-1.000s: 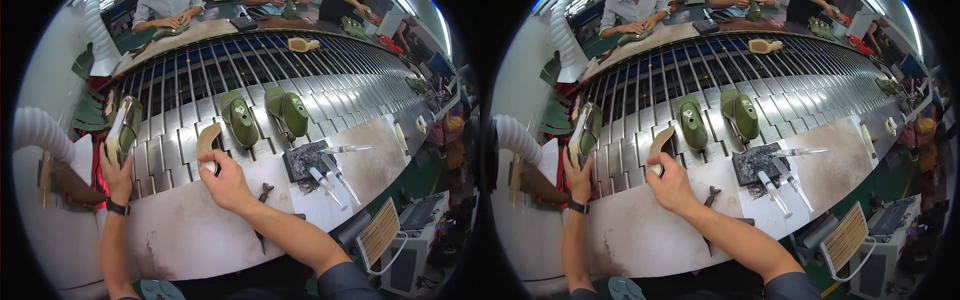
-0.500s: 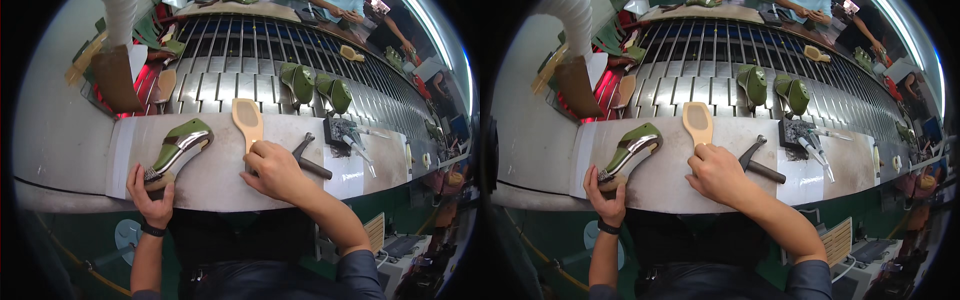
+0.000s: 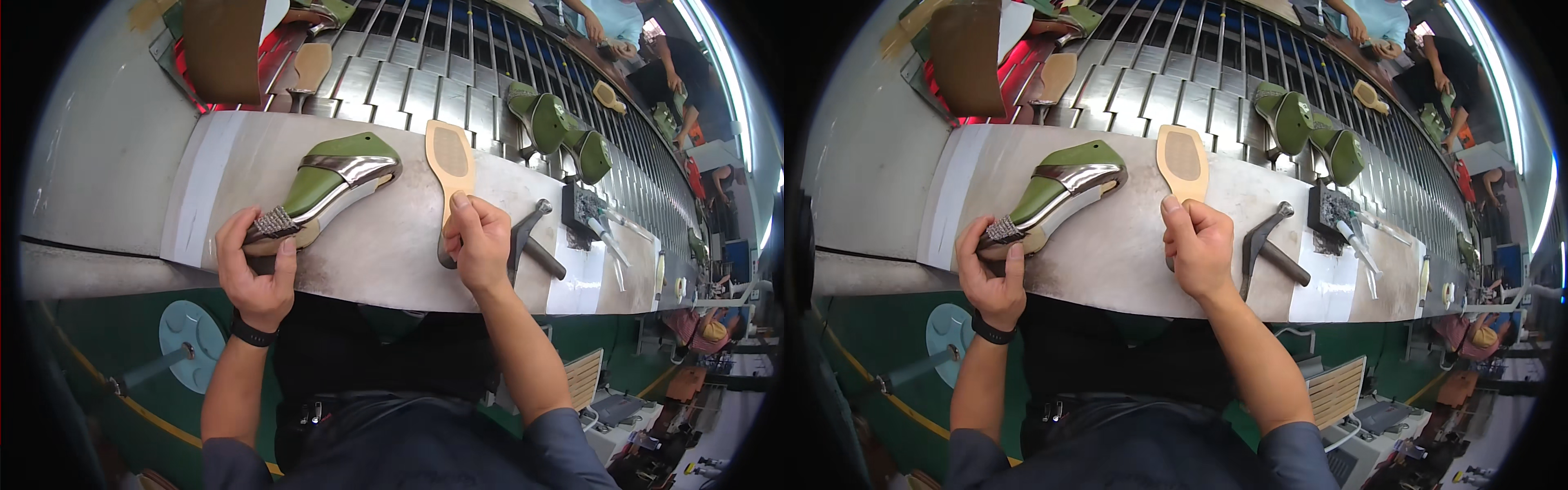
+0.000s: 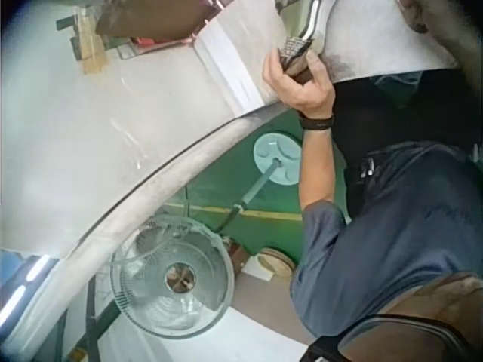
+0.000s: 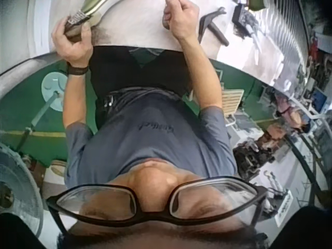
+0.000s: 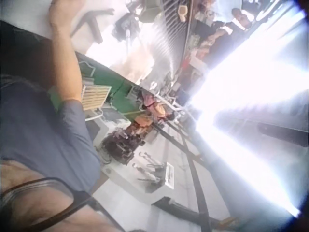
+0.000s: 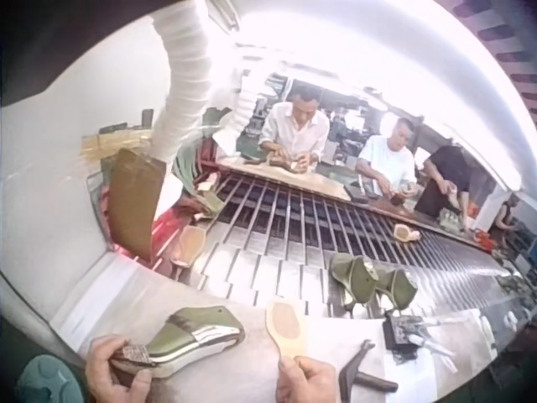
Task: The person aligns and presses soles onto lasted shoe uppers by hand, hammers along the edges and seams using a hammer, and places the assembled shoes onto a conveyor belt.
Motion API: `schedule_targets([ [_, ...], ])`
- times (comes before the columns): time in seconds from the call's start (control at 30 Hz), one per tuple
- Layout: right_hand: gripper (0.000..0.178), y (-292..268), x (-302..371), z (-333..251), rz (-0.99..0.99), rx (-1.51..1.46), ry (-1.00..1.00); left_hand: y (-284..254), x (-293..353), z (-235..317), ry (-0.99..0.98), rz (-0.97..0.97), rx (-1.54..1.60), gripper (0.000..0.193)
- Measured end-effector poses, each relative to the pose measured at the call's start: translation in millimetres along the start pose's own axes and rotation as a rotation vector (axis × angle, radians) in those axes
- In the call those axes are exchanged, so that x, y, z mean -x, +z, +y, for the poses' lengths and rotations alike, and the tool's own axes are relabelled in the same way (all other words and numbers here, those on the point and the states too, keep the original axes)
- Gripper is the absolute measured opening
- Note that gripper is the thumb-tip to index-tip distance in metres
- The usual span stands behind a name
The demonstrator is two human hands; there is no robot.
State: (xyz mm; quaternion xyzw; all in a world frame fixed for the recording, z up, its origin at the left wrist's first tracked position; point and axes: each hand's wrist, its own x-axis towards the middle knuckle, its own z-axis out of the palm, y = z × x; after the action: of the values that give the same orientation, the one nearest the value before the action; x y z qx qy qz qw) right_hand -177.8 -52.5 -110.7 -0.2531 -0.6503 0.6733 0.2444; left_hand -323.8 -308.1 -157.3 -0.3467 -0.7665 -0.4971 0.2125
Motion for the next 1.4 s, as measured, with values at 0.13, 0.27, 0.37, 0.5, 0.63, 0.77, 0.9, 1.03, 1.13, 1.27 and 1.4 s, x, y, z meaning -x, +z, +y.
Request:
schedule_targets([
  [0.13,0.049,3.9,-1.6,1.1,0.007,0.033,0.036,-24.7,4.1,-2.5,-0.252,-0.121,0.204,0.052],
  [0.27,0.049,1.9,-5.3,8.3,0.011,0.097,0.001,-41.4,-3.6,11.4,-0.230,-0.104,0.091,0.047],
  [0.37,0.050,3.9,-0.7,6.7,0.027,0.097,-0.015,-50.0,-5.5,50.3,0.260,-0.168,-0.017,0.047],
  [0.5,0.050,6.2,-0.7,8.9,0.030,0.084,-0.022,-25.6,26.9,77.8,0.496,-0.284,0.117,0.038],
  [0.63,0.049,8.2,0.0,2.3,0.015,0.129,-0.020,-0.8,47.0,90.0,0.521,-0.338,0.117,0.037],
  [0.77,0.050,10.5,-4.2,0.6,0.009,0.184,-0.063,3.4,48.9,98.4,0.484,-0.361,0.089,0.033],
  [0.9,0.023,-1.0,12.4,19.9,0.091,0.046,-0.093,6.4,46.8,89.0,0.496,-0.386,0.143,0.045],
  [1.03,0.027,-13.0,43.0,13.3,0.213,0.183,-0.331,1.9,38.4,64.8,0.526,-0.623,0.145,0.059],
  [1.13,0.041,-28.1,69.4,10.4,0.161,0.694,-0.422,4.6,38.2,59.0,0.610,-0.575,0.145,0.055],
  [1.27,0.043,-30.1,75.3,18.2,0.167,0.845,-0.510,7.9,35.9,56.4,0.632,-0.566,0.179,0.052],
  [1.4,0.042,-20.2,71.6,17.8,0.223,0.915,-0.582,1.4,19.8,64.0,0.666,-0.581,0.179,0.043],
])
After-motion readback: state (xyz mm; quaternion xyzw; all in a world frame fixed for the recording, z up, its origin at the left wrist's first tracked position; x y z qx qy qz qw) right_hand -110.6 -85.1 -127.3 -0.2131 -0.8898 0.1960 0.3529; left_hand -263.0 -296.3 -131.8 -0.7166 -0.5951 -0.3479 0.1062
